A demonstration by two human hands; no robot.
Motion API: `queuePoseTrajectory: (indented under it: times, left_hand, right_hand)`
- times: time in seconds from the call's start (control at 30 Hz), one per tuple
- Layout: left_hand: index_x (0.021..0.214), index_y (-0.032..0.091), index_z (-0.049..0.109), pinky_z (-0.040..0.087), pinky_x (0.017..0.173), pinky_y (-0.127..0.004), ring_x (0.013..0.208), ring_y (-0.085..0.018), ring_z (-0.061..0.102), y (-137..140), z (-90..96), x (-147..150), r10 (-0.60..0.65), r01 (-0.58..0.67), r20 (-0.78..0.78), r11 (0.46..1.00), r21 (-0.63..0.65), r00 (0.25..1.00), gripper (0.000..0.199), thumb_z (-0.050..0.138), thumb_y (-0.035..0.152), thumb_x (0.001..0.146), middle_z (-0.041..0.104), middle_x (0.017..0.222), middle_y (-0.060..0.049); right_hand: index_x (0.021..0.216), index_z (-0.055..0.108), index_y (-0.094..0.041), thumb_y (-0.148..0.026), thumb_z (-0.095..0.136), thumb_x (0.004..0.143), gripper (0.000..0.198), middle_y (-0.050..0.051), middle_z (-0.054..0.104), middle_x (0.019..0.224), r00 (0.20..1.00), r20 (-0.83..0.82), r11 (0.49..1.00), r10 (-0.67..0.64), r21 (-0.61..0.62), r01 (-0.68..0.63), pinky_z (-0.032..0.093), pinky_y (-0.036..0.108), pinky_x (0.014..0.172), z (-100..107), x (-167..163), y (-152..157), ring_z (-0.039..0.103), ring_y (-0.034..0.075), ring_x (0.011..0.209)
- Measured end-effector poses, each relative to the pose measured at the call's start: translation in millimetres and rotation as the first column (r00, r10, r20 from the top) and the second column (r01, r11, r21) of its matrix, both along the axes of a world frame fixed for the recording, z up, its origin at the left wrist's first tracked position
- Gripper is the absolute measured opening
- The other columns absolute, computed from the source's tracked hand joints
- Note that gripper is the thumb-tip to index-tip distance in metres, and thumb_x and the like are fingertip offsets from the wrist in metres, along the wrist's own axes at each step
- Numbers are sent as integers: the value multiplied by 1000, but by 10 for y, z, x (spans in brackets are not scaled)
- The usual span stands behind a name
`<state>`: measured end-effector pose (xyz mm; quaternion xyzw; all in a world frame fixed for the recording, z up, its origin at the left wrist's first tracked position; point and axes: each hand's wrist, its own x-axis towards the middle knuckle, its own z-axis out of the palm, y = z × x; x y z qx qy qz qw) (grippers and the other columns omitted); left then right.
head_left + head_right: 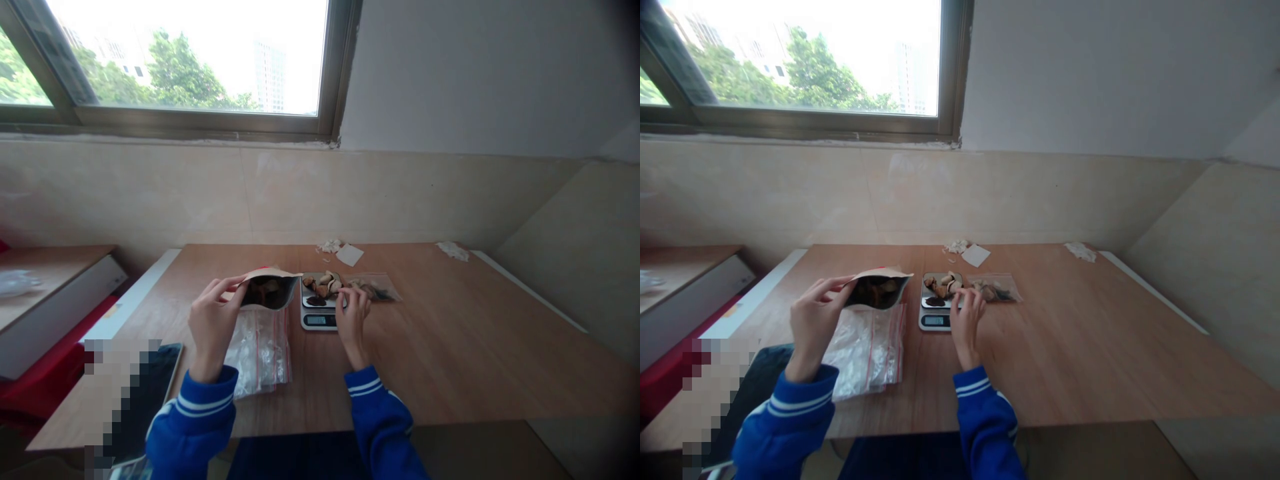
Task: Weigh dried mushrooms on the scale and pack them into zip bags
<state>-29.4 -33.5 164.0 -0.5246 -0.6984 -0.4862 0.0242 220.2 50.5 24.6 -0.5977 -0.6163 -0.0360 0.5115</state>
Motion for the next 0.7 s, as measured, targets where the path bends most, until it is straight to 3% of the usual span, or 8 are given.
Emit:
queuePoseTrajectory:
  times: [0.13, 0.37, 0.5, 0.6, 0.7]
  left_hand:
    - [93, 30, 77, 42, 60, -25, 59, -12, 58, 193, 163, -25, 5, -6, 13, 999, 47, 1000, 22, 61, 41, 83, 70, 83, 3]
    - [98, 25, 74, 47, 71, -31, 75, -19, 64, 586, 300, -376, 52, -53, -23, 996, -66, 998, 30, 59, 46, 82, 72, 95, -3]
    - [109, 20, 67, 50, 79, -34, 83, -21, 63, 641, 164, -524, 90, -90, 21, 996, -4, 996, 46, 54, 57, 84, 67, 105, -9]
    - [113, 16, 61, 50, 84, -37, 88, -22, 63, 628, -1, -539, 107, -109, 54, 994, 29, 993, 50, 51, 57, 86, 63, 105, -10]
    - [120, 13, 52, 50, 89, -41, 98, -25, 60, 578, -208, -469, 99, -107, 92, 990, 89, 991, 53, 50, 54, 88, 56, 118, -15]
  right_hand:
    - [92, 62, -18, -21, 42, 91, 20, 11, 55, 100, 999, -49, 1000, 1, -23, -2, 37, 44, 92, -111, 141, -114, 51, 26, 104]
    - [83, 63, -19, -18, 43, 87, 20, 9, 56, 92, 995, -82, 998, -51, -46, 47, 36, 44, 92, -253, 310, -278, 51, 26, 96]
    - [81, 64, -20, -19, 43, 87, 21, 9, 56, 89, 993, -90, 996, -77, -46, 73, 36, 43, 90, -326, 387, -322, 51, 27, 95]
    - [80, 64, -20, -21, 44, 87, 22, 9, 56, 88, 992, -94, 995, -80, -62, 75, 36, 43, 89, -360, 408, -327, 51, 27, 94]
    - [79, 64, -20, -21, 43, 88, 23, 8, 56, 87, 992, -102, 995, -74, -68, 67, 35, 43, 90, -368, 400, -328, 52, 27, 93]
